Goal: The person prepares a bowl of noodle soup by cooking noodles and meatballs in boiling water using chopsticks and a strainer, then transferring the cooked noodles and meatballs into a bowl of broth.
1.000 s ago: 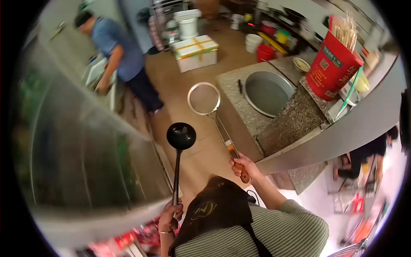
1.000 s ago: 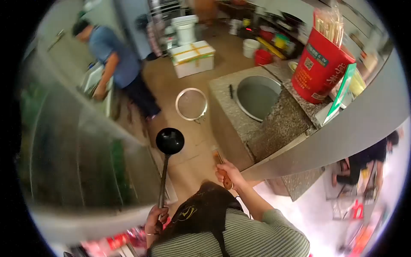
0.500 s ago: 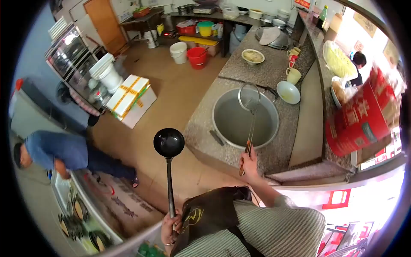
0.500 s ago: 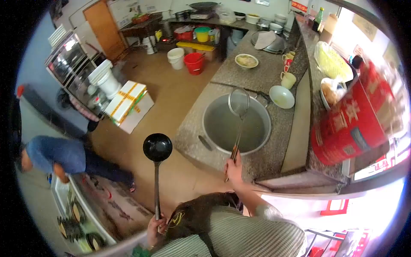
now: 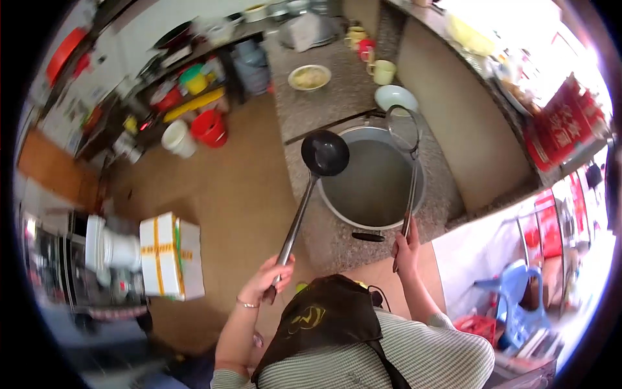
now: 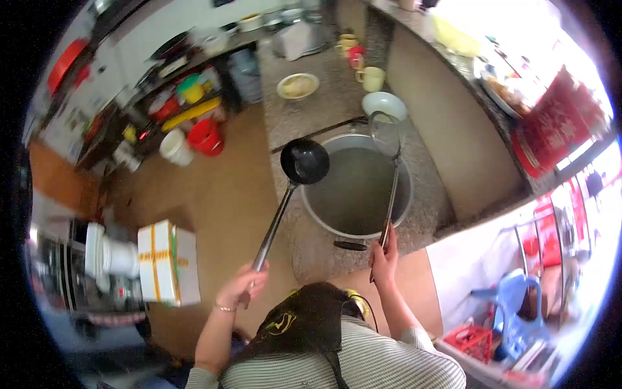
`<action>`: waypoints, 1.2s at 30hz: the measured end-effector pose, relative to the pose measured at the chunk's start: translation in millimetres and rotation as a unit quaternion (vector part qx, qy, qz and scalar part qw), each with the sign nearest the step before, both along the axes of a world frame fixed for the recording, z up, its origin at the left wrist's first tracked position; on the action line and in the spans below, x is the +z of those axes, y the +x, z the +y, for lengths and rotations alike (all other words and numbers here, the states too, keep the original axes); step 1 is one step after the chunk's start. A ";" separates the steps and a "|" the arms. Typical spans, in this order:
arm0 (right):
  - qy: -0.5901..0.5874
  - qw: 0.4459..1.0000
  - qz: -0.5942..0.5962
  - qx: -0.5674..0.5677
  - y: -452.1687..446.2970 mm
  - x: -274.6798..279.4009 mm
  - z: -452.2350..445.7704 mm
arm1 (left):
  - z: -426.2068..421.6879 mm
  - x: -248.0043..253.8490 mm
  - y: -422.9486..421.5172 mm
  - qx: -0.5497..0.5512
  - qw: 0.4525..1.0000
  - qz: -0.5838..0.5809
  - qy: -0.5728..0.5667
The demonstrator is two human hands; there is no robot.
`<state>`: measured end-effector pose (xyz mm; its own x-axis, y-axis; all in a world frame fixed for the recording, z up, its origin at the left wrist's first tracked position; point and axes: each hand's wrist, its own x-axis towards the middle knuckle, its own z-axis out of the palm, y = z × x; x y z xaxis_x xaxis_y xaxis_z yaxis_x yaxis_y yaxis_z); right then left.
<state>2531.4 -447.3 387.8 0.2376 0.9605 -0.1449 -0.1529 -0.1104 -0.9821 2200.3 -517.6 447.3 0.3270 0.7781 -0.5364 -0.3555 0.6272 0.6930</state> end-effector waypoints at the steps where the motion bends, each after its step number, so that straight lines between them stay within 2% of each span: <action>1: -0.017 1.000 0.016 -0.011 -3.9 10.1 -3.5 | 33.1 6.3 -7.1 -0.042 0.999 0.009 0.017; 6: -0.037 0.987 0.042 -0.148 -45.6 14.1 -13.0 | 165.5 19.3 -24.4 -0.192 0.981 0.015 0.029; 8: -0.028 0.980 0.057 -0.187 -60.8 9.0 -8.8 | 203.1 10.4 -23.1 -0.216 0.976 -0.029 0.011; 10: -0.042 0.977 0.029 -0.205 -68.5 2.4 9.9 | 243.1 -3.9 -19.9 -0.242 0.970 -0.026 0.009; 12: -0.041 0.971 0.039 -0.230 -82.4 -4.5 27.2 | 264.7 -14.6 -22.5 -0.316 0.945 0.068 0.048; 13: -0.036 0.968 0.037 -0.245 -87.1 -7.0 37.4 | 276.0 -16.5 -25.5 -0.349 0.919 0.156 0.094; 14: -0.033 0.964 0.034 -0.261 -93.1 -7.7 44.9 | 285.1 -18.1 -29.6 -0.356 0.917 0.158 0.088; 16: -0.042 0.959 0.044 -0.277 -106.5 2.2 53.4 | 300.3 -22.3 -32.2 -0.392 0.859 0.272 0.186; 20: -0.052 0.955 0.028 -0.291 -127.2 17.3 66.8 | 352.8 -43.4 -41.3 -0.402 0.828 0.303 0.248; 22: -0.037 0.945 0.012 -0.326 -143.2 20.7 70.7 | 389.1 -53.2 -44.4 -0.348 0.715 0.332 0.507; 23: -0.036 0.942 0.018 -0.332 -149.4 17.1 71.6 | 406.9 -41.7 -40.0 -0.348 0.685 0.386 0.510; 25: -0.028 0.933 0.019 -0.359 -165.8 19.6 82.1 | 446.9 -45.5 -29.6 -0.316 0.680 0.407 0.521; 27: -0.016 0.922 -0.001 -0.386 -183.5 11.9 98.4 | 483.4 -62.9 -24.7 -0.279 0.678 0.429 0.528; 29: -0.004 0.917 0.000 -0.399 -205.9 10.3 124.7 | 520.7 -87.7 -19.7 -0.287 0.630 0.440 0.572; 32: -0.030 0.904 -0.042 -0.423 -258.0 12.9 172.7 | 566.3 -134.1 -22.7 -0.289 0.609 0.430 0.601; 33: -0.049 0.903 -0.062 -0.422 -273.8 5.0 188.5 | 578.7 -155.8 -23.6 -0.262 0.603 0.429 0.619; 36: -0.049 0.892 -0.111 -0.436 -319.9 2.2 249.7 | 604.0 -168.9 -34.0 -0.300 0.622 0.396 0.605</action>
